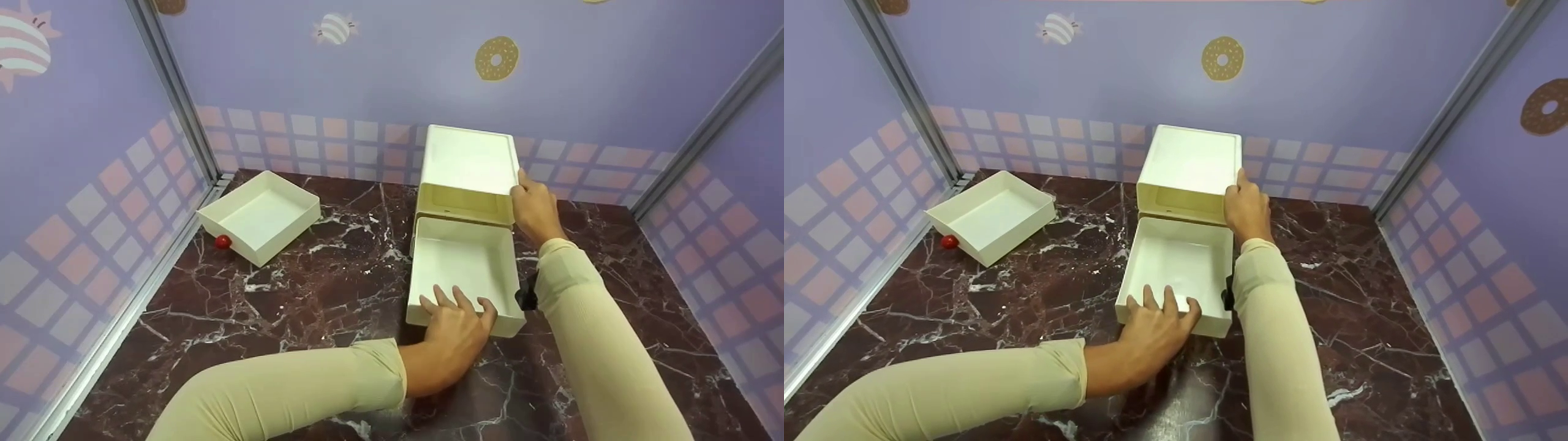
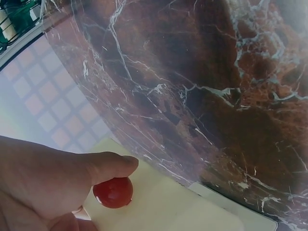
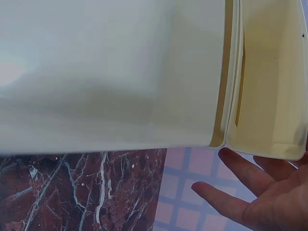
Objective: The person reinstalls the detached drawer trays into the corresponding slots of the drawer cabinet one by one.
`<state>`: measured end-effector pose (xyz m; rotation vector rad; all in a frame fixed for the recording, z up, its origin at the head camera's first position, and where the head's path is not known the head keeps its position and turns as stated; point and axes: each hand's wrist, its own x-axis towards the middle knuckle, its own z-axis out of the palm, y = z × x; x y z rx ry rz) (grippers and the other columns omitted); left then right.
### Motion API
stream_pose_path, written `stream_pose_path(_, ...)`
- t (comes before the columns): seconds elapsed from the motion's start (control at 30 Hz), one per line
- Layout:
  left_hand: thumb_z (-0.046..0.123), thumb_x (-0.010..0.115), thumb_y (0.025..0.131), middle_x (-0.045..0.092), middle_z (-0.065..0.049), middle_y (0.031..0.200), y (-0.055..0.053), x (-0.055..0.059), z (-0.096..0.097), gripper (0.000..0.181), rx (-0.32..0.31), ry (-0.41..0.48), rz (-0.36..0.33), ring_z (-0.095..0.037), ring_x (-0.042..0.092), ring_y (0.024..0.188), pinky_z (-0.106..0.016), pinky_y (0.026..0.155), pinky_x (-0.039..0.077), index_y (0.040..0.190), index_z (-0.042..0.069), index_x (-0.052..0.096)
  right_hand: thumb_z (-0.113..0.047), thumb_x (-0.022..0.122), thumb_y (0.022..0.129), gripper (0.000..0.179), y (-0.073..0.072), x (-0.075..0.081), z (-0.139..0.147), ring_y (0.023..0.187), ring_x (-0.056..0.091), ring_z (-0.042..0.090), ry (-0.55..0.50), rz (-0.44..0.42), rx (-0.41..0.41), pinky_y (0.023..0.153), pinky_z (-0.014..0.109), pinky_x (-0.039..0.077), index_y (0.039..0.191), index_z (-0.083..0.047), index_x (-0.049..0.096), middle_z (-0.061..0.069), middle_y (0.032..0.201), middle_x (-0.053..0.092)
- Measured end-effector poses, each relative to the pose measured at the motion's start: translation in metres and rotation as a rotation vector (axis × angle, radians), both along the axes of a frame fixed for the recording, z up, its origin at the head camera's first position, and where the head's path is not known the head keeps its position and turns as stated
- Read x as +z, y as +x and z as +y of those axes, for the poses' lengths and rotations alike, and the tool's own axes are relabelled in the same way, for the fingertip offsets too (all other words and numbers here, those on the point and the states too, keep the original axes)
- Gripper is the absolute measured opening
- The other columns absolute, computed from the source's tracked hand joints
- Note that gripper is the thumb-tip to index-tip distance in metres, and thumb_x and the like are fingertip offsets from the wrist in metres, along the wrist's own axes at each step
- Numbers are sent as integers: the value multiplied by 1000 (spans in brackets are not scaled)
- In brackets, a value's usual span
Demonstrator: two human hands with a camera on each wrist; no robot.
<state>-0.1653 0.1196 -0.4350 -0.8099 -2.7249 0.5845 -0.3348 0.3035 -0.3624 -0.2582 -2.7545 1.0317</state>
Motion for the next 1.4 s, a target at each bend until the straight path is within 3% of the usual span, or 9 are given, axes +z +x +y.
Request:
stream_pose_path(0.07,29,36,110,63,-19,140,-1,1,0,38,6,-6,3,-46,65,121,-60,86,60,147,22,41,-30,30,105,54,0,0,0,111,51,39,1,1,-3,104,56,43,158,-25,37,16,156,47)
stream_pose_path(0.27,29,34,111,61,-20,143,-13,0,4,40,27,-14,-15,-47,64,123,-62,88,58,150,22,38,-28,31,104,55,-1,0,0,129,51,38,-2,-5,9,114,57,39,159,-24,33,13,160,39)
stream_pose_path(0.53,29,37,110,49,-23,153,-38,-10,13,54,54,-6,-37,-52,58,127,-64,91,56,163,29,23,-30,32,106,53,1,2,-1,118,51,36,-35,8,11,110,56,42,157,-23,37,15,157,45)
stream_pose_path(0.8,24,46,107,36,-22,162,-44,-13,15,68,56,25,-77,-53,52,134,-65,91,56,165,32,12,-30,31,104,53,3,3,-2,112,51,39,-29,14,3,105,57,43,156,-20,39,18,154,48)
stream_pose_path(1.0,19,49,105,20,-21,168,-60,-9,16,78,80,43,-98,-52,40,143,-68,101,49,165,32,1,-28,29,104,55,3,0,-1,125,54,41,9,27,24,112,58,41,158,-21,36,16,157,45)
stream_pose_path(1.13,22,51,105,14,-23,169,-74,-8,19,81,77,56,-92,-52,35,146,-69,103,46,165,30,-3,-30,29,105,53,3,-1,-1,131,51,40,-15,14,17,114,59,39,158,-23,36,16,158,44)
stream_pose_path(1.4,25,53,104,13,-23,169,-88,-12,21,82,43,98,-29,-53,32,147,-68,103,47,165,32,-1,-39,28,107,52,4,1,-1,119,52,37,-37,16,-2,111,59,41,156,-24,40,19,151,51)
